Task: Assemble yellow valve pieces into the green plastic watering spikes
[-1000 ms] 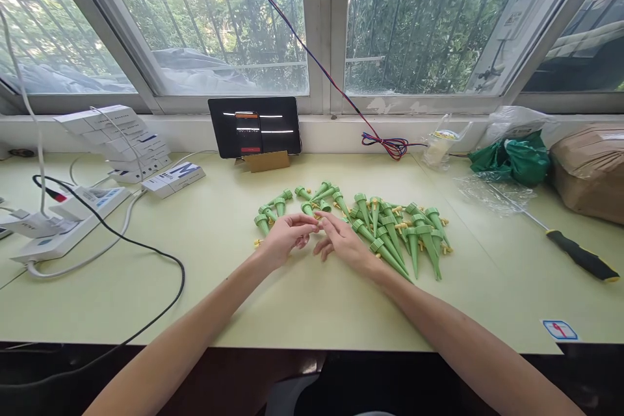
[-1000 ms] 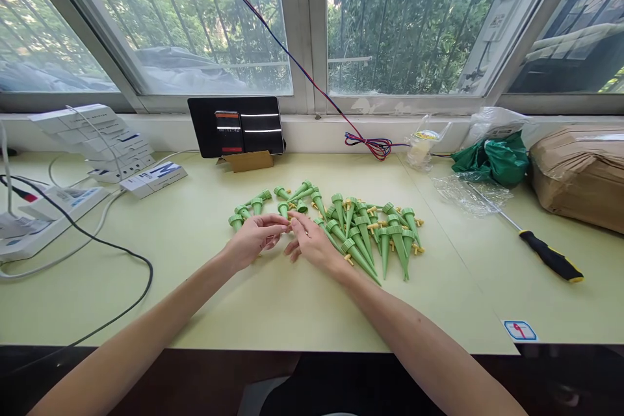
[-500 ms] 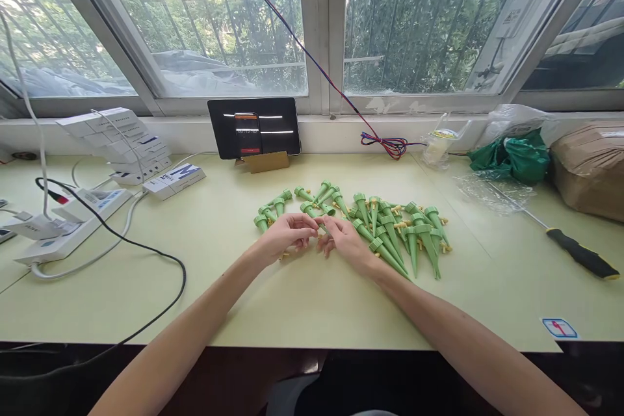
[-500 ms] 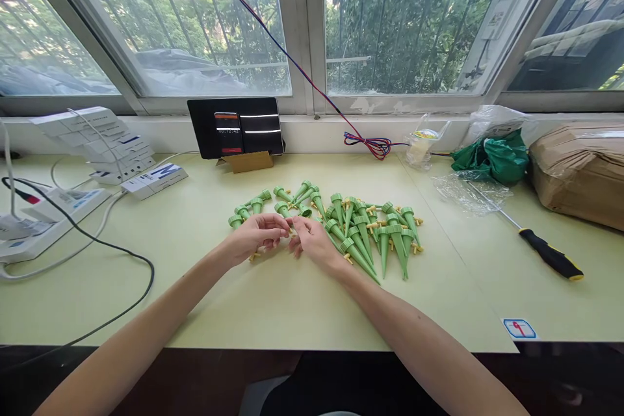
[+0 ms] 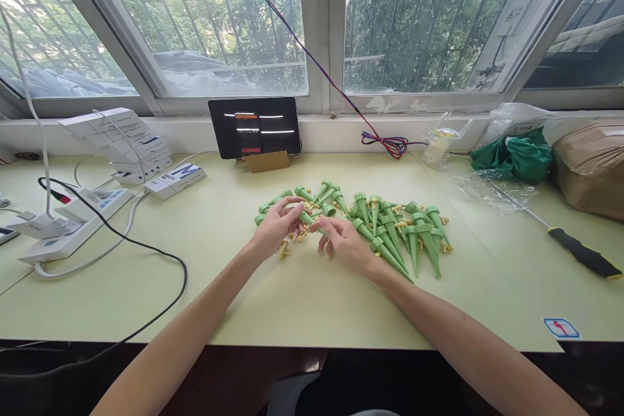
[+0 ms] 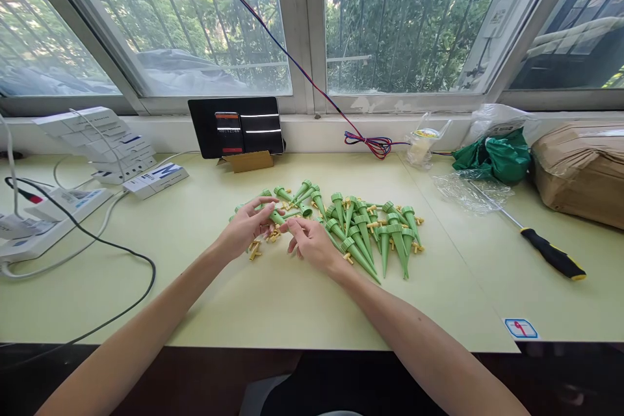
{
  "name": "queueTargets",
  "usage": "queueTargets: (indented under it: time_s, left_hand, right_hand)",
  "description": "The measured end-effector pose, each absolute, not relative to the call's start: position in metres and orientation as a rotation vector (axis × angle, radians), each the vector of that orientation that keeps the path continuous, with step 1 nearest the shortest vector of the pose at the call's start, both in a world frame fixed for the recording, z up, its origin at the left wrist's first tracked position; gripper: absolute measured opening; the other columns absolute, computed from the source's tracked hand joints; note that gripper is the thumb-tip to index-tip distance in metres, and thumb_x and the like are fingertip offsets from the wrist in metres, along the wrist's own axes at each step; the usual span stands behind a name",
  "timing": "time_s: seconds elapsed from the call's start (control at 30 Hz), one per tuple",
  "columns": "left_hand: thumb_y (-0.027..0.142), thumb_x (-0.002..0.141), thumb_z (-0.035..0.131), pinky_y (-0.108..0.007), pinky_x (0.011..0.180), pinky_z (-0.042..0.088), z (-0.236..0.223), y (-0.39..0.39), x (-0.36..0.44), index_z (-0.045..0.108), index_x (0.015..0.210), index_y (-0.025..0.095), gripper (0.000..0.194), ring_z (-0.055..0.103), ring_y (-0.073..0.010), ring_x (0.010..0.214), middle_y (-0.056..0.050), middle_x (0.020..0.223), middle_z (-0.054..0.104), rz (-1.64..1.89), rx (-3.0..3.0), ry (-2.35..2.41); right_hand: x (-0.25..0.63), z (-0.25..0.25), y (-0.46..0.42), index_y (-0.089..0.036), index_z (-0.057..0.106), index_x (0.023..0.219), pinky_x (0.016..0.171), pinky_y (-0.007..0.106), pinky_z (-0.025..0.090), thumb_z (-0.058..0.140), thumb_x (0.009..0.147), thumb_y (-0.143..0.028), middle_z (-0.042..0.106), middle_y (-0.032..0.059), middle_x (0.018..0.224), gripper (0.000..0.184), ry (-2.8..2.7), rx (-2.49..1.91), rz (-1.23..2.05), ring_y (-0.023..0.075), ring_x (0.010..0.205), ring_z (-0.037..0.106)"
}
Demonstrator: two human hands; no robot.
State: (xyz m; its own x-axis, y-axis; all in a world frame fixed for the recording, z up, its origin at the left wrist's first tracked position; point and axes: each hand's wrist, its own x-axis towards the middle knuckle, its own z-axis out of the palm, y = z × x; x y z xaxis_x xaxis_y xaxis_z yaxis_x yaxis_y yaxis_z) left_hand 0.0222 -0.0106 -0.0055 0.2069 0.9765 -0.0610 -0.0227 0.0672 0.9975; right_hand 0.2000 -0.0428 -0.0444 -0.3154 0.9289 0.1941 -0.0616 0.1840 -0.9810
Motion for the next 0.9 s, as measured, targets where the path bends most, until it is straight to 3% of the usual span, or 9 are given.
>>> queueTargets:
  time_s: [0.13,0.27,0.43,0.73,0.9]
  left_hand:
    - [0.051,0.074,0.076,-0.02,0.041,0.04,-0.007,-0.009,0.022,0.062,0.095,0.015,0.044,0.052,-0.0073,0.048,-0.004,0.081,0.065,1.104,1.259,1.029]
    - [0.055,0.076,0.073,-0.019,0.037,0.034,-0.005,-0.004,0.018,0.064,0.089,0.015,0.043,0.048,-0.006,0.046,-0.002,0.077,0.06,1.255,1.259,1.077]
    - [0.06,0.082,0.065,-0.018,0.036,0.029,-0.002,-0.003,0.014,0.066,0.086,0.016,0.045,0.039,-0.0047,0.044,0.0,0.068,0.052,1.278,1.211,1.113]
    - [0.059,0.087,0.057,-0.02,0.039,0.032,-0.004,-0.005,0.015,0.065,0.087,0.017,0.043,0.038,-0.0072,0.045,0.002,0.064,0.044,1.199,1.181,1.096]
    - [0.057,0.089,0.054,-0.02,0.042,0.035,-0.006,-0.004,0.014,0.066,0.088,0.017,0.041,0.041,-0.0081,0.047,0.001,0.067,0.047,1.147,1.184,1.107]
  right_hand:
    - [0.202,-0.043,-0.044,-0.018,0.058,0.081,0.048,0.022,0.042,0.038,0.099,-0.047,0.065,0.0023,0.075,0.039,-1.57,-1.003,1.129,0.0108,0.053,0.06]
    - [0.206,-0.037,-0.046,-0.02,0.055,0.08,0.058,0.024,0.041,0.036,0.101,-0.04,0.058,-0.0023,0.062,0.035,-1.65,-1.118,0.894,0.0111,0.052,0.056]
    - [0.206,-0.039,-0.045,-0.02,0.051,0.077,0.061,0.024,0.038,0.036,0.101,-0.039,0.059,-0.0008,0.071,0.034,-1.743,-1.129,0.77,0.0118,0.058,0.053]
    - [0.204,-0.042,-0.045,-0.019,0.05,0.073,0.064,0.026,0.036,0.038,0.101,-0.032,0.055,0.0001,0.071,0.033,-1.877,-1.072,0.636,0.0141,0.067,0.05]
    - [0.203,-0.05,-0.044,-0.017,0.059,0.089,0.068,0.027,0.042,0.044,0.097,-0.022,0.063,0.0048,0.088,0.017,-1.866,-1.06,0.586,0.0157,0.074,0.056]
